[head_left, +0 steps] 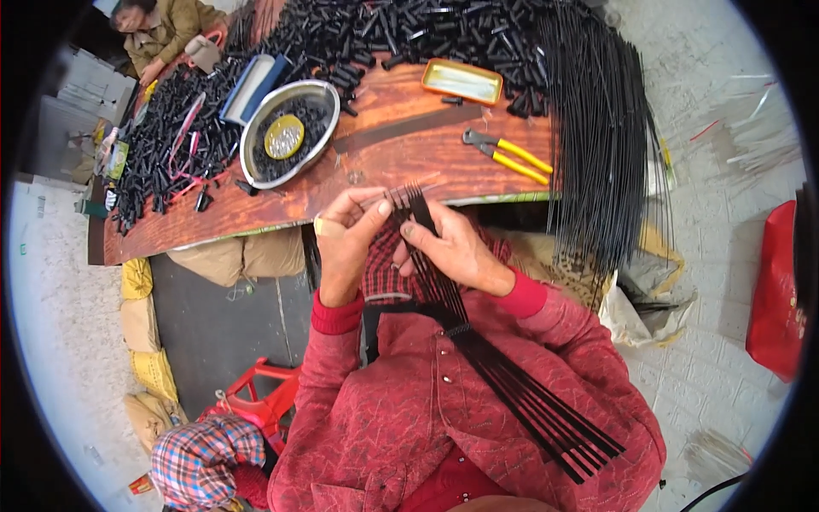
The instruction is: Assembling bundles of wire items by attaching caps and trimming the ends with wire cutters at a workbench.
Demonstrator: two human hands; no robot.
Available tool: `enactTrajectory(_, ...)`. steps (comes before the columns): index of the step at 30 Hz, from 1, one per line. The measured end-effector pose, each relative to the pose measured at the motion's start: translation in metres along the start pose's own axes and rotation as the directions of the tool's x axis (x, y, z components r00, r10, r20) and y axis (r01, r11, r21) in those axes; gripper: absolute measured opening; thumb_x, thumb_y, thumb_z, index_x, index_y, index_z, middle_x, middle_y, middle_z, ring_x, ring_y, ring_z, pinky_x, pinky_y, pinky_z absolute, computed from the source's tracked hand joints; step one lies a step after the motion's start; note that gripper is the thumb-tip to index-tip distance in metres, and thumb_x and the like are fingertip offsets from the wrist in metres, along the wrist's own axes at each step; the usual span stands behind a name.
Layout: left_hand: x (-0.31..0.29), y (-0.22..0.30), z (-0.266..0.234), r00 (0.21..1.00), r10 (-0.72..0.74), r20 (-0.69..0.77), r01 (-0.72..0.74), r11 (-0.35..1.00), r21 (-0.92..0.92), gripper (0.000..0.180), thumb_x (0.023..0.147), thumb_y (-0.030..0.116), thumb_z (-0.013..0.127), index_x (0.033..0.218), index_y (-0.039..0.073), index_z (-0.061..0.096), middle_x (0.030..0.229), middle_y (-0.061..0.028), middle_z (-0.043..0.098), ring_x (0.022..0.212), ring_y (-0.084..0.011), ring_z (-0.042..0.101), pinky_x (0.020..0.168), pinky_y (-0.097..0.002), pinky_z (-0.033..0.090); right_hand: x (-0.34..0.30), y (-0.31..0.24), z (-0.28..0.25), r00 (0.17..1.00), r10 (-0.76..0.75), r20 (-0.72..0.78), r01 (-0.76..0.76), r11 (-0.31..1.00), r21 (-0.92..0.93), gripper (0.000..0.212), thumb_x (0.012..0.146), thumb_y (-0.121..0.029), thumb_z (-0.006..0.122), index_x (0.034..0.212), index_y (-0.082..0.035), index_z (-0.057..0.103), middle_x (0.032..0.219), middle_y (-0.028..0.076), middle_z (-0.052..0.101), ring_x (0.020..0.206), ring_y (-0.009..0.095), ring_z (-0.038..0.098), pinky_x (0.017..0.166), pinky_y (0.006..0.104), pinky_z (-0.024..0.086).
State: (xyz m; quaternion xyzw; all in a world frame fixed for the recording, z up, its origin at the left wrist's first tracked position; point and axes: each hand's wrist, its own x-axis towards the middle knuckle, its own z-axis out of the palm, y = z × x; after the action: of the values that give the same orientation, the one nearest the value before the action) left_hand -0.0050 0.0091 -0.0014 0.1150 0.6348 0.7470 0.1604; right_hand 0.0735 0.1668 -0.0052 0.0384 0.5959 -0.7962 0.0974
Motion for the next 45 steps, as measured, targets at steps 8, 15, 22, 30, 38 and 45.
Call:
enactTrajectory(8, 0.012, -0.006, 0.0, 0.994, -0.094, 0.062, 0.103, 0.982, -0.161, 0.017, 0.088, 0.003, 0.069, 0.104, -0.001, 0.065, 0.093, -0.006, 0.069, 0.082, -0.0091, 0.063, 0.075, -0.0228, 0.051, 0.006, 0.005, -0.012, 0.998, 0.04, 0.048, -0.04, 0.999, 0.001, 0.024, 0.102, -0.023, 0.05, 0.107, 0.0, 0.054, 0.082, 0.011, 0.067, 0.068, 0.016, 0.066, 0.063, 0.0275, 0.054)
enactTrajectory(15, 0.037, -0.005, -0.004, 0.962, -0.238, 0.137, 0.252, 0.962, -0.101, 0.021, 0.088, 0.005, 0.069, 0.107, -0.001, 0.064, 0.093, -0.0055, 0.069, 0.081, -0.0093, 0.064, 0.075, -0.0235, 0.051, 0.016, 0.004, -0.018, 0.998, 0.033, -0.055, -0.034, 0.999, -0.026, 0.021, 0.102, -0.018, 0.05, 0.104, 0.001, 0.055, 0.078, 0.009, 0.067, 0.064, 0.014, 0.065, 0.06, 0.0261, 0.052)
enactTrajectory(22, 0.109, 0.038, -0.023, 0.932, -0.164, 0.323, 0.049, 0.941, 0.335, 0.036, 0.09, 0.007, 0.064, 0.125, 0.003, 0.059, 0.102, -0.0088, 0.071, 0.093, -0.0134, 0.066, 0.084, -0.0268, 0.052, 0.018, 0.013, -0.041, 0.994, 0.037, -0.106, -0.036, 0.999, 0.013, 0.026, 0.102, -0.024, 0.051, 0.103, 0.002, 0.055, 0.077, 0.01, 0.066, 0.064, 0.015, 0.065, 0.061, 0.0277, 0.052)
enactTrajectory(30, 0.269, -0.018, 0.05, 0.826, 0.336, 0.453, -0.558, 0.369, 0.743, 0.021, 0.088, 0.006, 0.055, 0.102, 0.005, 0.072, 0.1, -0.0132, 0.068, 0.095, -0.0291, 0.065, 0.083, -0.036, 0.051, 0.01, 0.012, -0.055, 0.991, 0.008, -0.137, -0.004, 1.0, 0.029, 0.026, 0.103, -0.024, 0.051, 0.102, 0.002, 0.054, 0.078, 0.011, 0.066, 0.064, 0.016, 0.065, 0.061, 0.0277, 0.052)
enactTrajectory(38, 0.321, -0.066, 0.056, 0.846, 0.241, 0.475, -0.512, 0.121, 0.851, 0.019, 0.089, 0.018, 0.06, 0.101, 0.012, 0.074, 0.099, -0.0072, 0.061, 0.089, -0.0283, 0.064, 0.077, -0.0389, 0.053, 0.009, 0.009, -0.072, 0.983, -0.008, -0.181, 0.029, 0.993, 0.112, 0.022, 0.102, -0.019, 0.052, 0.097, 0.002, 0.055, 0.073, 0.009, 0.067, 0.061, 0.014, 0.064, 0.058, 0.0279, 0.052)
enactTrajectory(45, 0.305, -0.062, 0.041, 0.817, 0.287, 0.501, -0.513, -0.039, 0.858, 0.021, 0.086, 0.026, 0.063, 0.097, 0.012, 0.073, 0.098, -0.0068, 0.062, 0.086, -0.0284, 0.065, 0.072, -0.0402, 0.053, 0.004, 0.005, -0.078, 0.994, 0.019, -0.105, -0.009, 0.996, 0.092, 0.026, 0.103, -0.025, 0.051, 0.102, 0.002, 0.054, 0.079, 0.01, 0.066, 0.066, 0.016, 0.065, 0.063, 0.0278, 0.052)
